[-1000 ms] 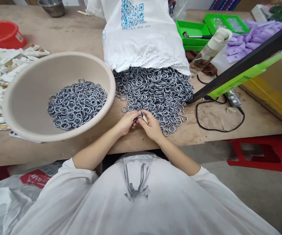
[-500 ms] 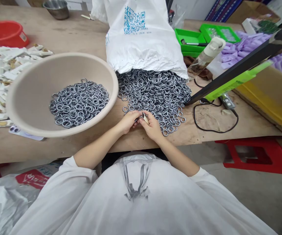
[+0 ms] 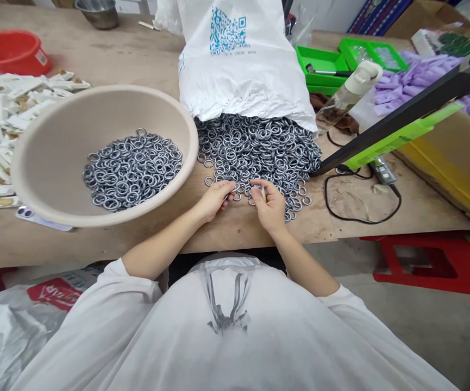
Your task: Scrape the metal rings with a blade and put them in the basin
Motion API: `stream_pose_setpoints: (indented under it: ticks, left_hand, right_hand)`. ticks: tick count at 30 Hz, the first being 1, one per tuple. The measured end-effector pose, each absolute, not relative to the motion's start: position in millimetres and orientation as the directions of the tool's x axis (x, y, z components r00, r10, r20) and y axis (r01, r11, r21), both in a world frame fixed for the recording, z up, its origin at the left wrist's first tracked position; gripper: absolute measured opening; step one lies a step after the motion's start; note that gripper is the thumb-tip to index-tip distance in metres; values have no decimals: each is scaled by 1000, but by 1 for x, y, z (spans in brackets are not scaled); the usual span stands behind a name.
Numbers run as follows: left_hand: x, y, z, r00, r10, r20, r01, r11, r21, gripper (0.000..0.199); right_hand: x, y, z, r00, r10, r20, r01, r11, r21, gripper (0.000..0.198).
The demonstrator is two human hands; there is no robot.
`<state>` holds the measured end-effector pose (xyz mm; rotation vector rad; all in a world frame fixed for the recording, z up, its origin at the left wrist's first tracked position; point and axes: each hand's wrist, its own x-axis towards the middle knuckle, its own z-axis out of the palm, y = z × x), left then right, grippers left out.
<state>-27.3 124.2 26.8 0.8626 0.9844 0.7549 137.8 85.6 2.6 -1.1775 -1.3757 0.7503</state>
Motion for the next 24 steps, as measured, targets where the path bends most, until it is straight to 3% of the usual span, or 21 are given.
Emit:
stream_pose_setpoints:
  ticks: [5,13,24]
  left_hand:
    - [-27,125,28,378,851,-365,-170,451,876,27]
    - [-27,125,28,350,859,-374,-196,458,867,26]
    - [-27,126,27,342,862,-374,-210,458,864,27]
  right_hand:
    - [150,98,7,247,927,283,-50,304,-951,47]
    - [165,111,12,254,942,221,-96,252,-963,57]
    - [172,116,10,271,941,203,-28,219,-975,68]
